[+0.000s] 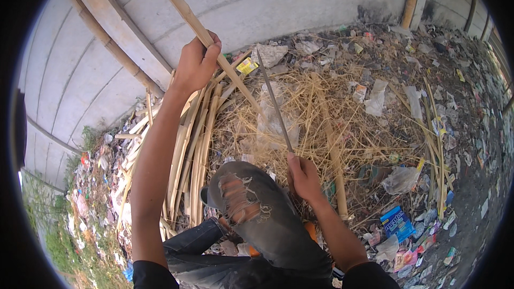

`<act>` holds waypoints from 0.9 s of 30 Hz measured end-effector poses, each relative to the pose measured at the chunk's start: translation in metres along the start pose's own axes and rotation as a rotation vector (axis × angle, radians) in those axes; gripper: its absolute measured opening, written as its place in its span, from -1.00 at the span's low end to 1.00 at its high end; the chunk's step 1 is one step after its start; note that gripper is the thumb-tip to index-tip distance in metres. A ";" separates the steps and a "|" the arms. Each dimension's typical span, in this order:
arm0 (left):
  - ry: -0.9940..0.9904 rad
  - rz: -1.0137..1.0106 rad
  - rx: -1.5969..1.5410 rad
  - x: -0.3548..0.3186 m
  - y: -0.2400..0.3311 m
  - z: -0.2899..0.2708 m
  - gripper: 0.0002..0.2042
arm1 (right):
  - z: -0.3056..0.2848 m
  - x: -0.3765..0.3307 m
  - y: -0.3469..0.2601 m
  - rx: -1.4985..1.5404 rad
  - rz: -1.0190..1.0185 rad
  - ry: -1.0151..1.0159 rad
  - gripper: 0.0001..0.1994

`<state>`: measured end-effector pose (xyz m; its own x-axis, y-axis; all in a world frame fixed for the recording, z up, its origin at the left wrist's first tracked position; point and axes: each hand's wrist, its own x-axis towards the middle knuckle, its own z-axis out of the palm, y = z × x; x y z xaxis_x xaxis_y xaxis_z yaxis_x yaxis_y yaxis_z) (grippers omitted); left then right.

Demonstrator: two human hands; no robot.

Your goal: The person sits on the ground and uses a knife to split long bamboo poles into thin strips. They hold the bamboo with one hand and use the knife to carefully slice along the length of the pole, separating it into smaller pieces.

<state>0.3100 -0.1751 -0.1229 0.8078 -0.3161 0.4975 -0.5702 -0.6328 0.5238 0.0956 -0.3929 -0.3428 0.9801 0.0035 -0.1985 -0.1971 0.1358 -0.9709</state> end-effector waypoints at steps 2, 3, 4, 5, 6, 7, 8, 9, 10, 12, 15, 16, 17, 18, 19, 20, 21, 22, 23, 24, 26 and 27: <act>-0.007 -0.016 -0.027 0.000 -0.005 0.003 -0.73 | 0.004 0.006 -0.025 0.031 -0.088 -0.013 -0.44; -0.010 -0.034 -0.035 -0.001 -0.006 0.001 -0.73 | 0.007 0.008 -0.036 0.046 -0.131 -0.022 -0.43; -0.014 -0.051 -0.045 -0.001 -0.008 0.000 -0.73 | 0.009 0.008 -0.049 0.068 -0.170 -0.023 -0.43; -0.012 -0.060 -0.028 -0.001 -0.011 -0.001 -0.71 | 0.012 0.007 -0.060 0.090 -0.208 -0.025 -0.42; -0.009 -0.066 -0.016 0.000 -0.014 -0.001 -0.69 | 0.013 0.007 -0.068 0.109 -0.249 -0.023 -0.41; -0.006 -0.074 -0.002 0.001 -0.016 -0.001 -0.67 | 0.015 0.008 -0.070 0.154 -0.274 -0.032 -0.40; -0.003 -0.112 -0.004 0.002 -0.019 -0.002 -0.65 | 0.018 0.010 -0.065 0.170 -0.306 -0.022 -0.40; 0.002 -0.148 -0.011 0.005 -0.016 -0.003 -0.62 | 0.020 0.013 -0.056 0.182 -0.339 -0.009 -0.40; 0.007 -0.183 -0.017 0.005 -0.014 -0.004 -0.60 | 0.025 0.018 -0.044 0.196 -0.373 0.002 -0.39; 0.118 -0.237 0.082 0.002 0.001 0.005 -0.58 | 0.032 0.033 0.008 0.140 -0.132 0.006 -0.38; 0.204 -0.229 0.077 0.000 -0.009 0.020 -0.53 | 0.023 0.053 0.084 -0.011 0.269 -0.068 -0.35; 0.214 -0.207 0.048 0.004 -0.014 0.026 -0.52 | 0.017 0.055 0.105 -0.042 0.281 -0.046 -0.36; 0.237 -0.168 0.070 0.008 -0.011 0.026 -0.52 | 0.014 0.062 0.112 -0.074 0.287 -0.030 -0.36; 0.261 -0.145 0.102 0.006 -0.008 0.027 -0.51 | 0.014 0.067 0.097 -0.069 0.309 -0.031 -0.37; 0.275 -0.145 0.136 -0.005 -0.009 0.025 -0.51 | 0.021 0.060 0.070 -0.068 0.355 -0.039 -0.37; 0.286 -0.116 0.219 -0.011 -0.007 0.025 -0.51 | 0.023 0.050 0.057 -0.064 0.404 -0.032 -0.38; 0.312 -0.063 0.303 -0.006 -0.002 0.022 -0.52 | 0.020 0.058 0.061 -0.071 0.367 -0.040 -0.38; 0.337 -0.011 0.387 -0.001 0.002 0.021 -0.52 | 0.016 0.058 0.066 -0.144 0.330 -0.023 -0.38; 0.491 0.063 0.283 0.007 -0.001 0.027 -0.54 | 0.012 0.056 0.070 -0.217 0.293 -0.004 -0.39; 0.641 0.131 0.185 0.013 -0.001 0.032 -0.56 | 0.013 0.053 0.070 -0.288 0.260 0.004 -0.39; 0.719 0.054 -0.182 0.016 -0.002 0.043 -0.59 | 0.011 0.058 0.083 -0.225 0.254 -0.036 -0.40; 0.634 -0.095 -0.445 0.012 0.007 0.046 -0.61 | 0.013 0.057 0.081 -0.191 0.255 -0.055 -0.41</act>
<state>0.3227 -0.2155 -0.1454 0.6932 0.2742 0.6666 -0.6172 -0.2519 0.7454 0.1361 -0.3690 -0.4314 0.8975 0.0674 -0.4358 -0.4320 -0.0646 -0.8996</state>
